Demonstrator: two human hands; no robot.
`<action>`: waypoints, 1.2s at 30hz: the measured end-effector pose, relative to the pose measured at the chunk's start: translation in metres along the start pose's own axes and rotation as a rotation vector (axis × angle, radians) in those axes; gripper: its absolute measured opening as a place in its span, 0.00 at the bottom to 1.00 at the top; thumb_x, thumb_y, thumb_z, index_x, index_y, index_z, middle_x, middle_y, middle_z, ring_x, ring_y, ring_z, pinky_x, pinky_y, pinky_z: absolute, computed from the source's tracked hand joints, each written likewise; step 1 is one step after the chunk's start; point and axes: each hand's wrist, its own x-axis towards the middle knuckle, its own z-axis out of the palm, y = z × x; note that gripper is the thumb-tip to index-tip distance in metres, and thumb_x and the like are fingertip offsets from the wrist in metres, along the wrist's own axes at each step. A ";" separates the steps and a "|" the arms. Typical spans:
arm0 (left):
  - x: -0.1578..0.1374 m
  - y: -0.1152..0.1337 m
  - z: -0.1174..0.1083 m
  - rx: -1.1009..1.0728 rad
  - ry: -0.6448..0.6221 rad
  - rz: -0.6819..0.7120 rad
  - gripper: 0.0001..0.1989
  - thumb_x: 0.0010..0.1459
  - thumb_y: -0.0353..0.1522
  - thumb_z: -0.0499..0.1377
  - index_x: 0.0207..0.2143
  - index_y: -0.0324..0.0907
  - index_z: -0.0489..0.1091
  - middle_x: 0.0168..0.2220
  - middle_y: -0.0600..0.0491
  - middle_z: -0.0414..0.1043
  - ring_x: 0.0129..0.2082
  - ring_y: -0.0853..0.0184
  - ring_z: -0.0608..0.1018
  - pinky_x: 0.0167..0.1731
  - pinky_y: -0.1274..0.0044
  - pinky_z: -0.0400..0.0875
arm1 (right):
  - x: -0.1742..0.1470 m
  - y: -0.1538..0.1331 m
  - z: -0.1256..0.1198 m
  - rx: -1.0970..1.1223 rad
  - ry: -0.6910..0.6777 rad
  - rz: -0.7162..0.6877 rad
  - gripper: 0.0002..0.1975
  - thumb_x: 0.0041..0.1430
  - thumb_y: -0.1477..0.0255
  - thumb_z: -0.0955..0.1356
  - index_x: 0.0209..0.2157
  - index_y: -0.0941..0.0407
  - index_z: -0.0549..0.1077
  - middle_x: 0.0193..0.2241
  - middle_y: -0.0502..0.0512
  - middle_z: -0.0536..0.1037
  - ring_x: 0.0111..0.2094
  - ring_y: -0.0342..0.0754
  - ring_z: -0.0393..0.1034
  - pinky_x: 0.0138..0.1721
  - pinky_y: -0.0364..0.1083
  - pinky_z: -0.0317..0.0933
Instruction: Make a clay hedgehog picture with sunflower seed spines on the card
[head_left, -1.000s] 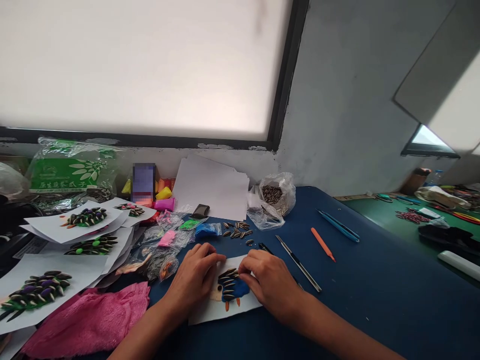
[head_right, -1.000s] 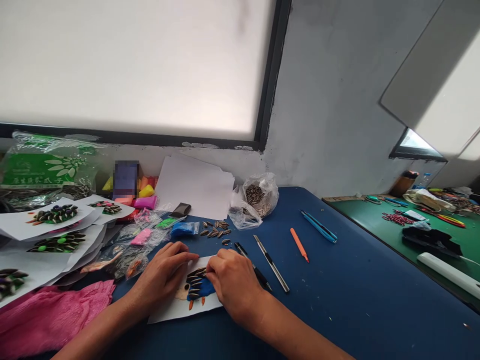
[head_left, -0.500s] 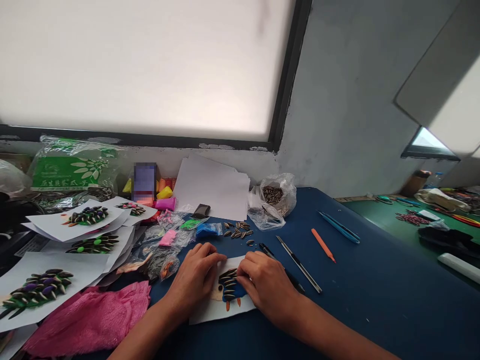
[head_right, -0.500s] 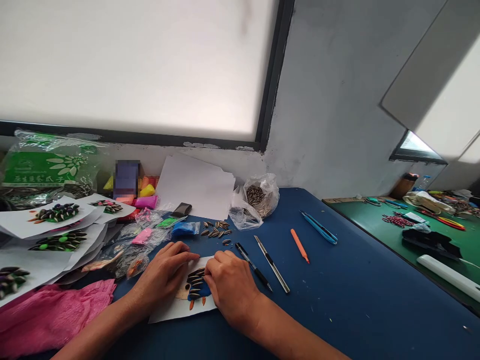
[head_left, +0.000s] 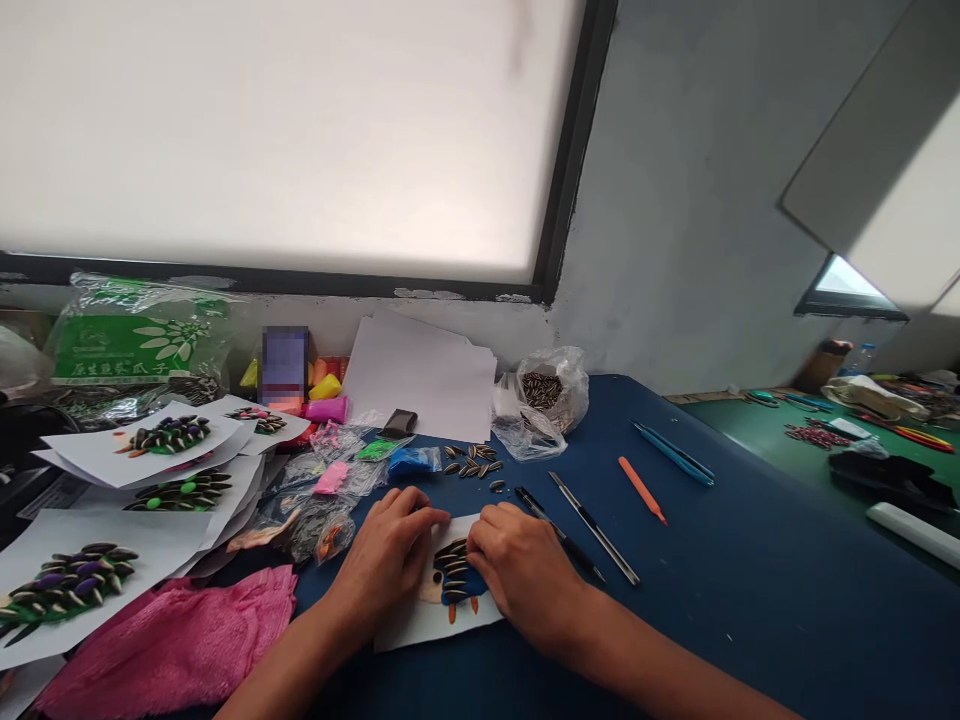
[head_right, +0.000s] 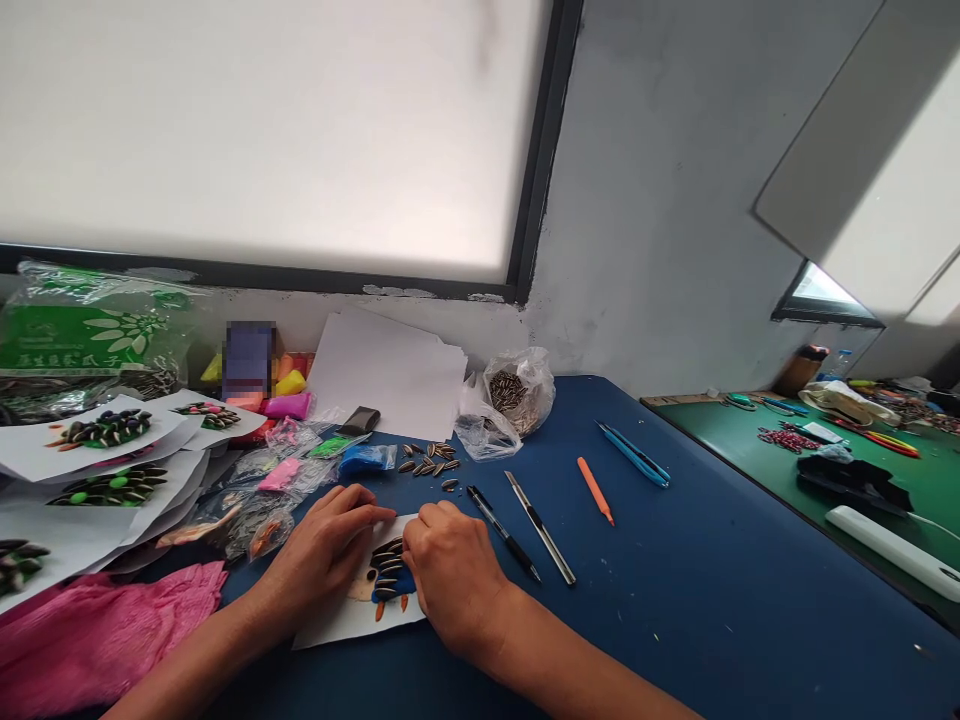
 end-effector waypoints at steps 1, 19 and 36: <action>0.000 0.000 0.000 0.000 -0.001 -0.001 0.19 0.58 0.25 0.47 0.42 0.42 0.76 0.38 0.46 0.70 0.37 0.59 0.72 0.36 0.68 0.68 | 0.000 0.000 0.000 -0.009 -0.003 -0.002 0.07 0.63 0.79 0.65 0.31 0.58 0.72 0.33 0.53 0.75 0.35 0.46 0.68 0.31 0.43 0.56; 0.000 0.000 -0.002 -0.029 -0.028 -0.019 0.19 0.59 0.25 0.46 0.44 0.44 0.74 0.39 0.47 0.71 0.38 0.60 0.71 0.37 0.68 0.68 | -0.002 0.012 -0.012 0.127 0.009 0.068 0.06 0.63 0.76 0.66 0.35 0.55 0.75 0.34 0.51 0.75 0.34 0.43 0.70 0.34 0.41 0.58; 0.004 0.013 -0.021 -0.405 -0.075 -0.242 0.12 0.58 0.41 0.55 0.31 0.43 0.72 0.35 0.52 0.68 0.38 0.62 0.71 0.38 0.71 0.68 | -0.003 0.013 -0.002 0.164 0.029 -0.034 0.04 0.62 0.76 0.68 0.35 0.56 0.77 0.35 0.52 0.75 0.36 0.44 0.70 0.35 0.41 0.60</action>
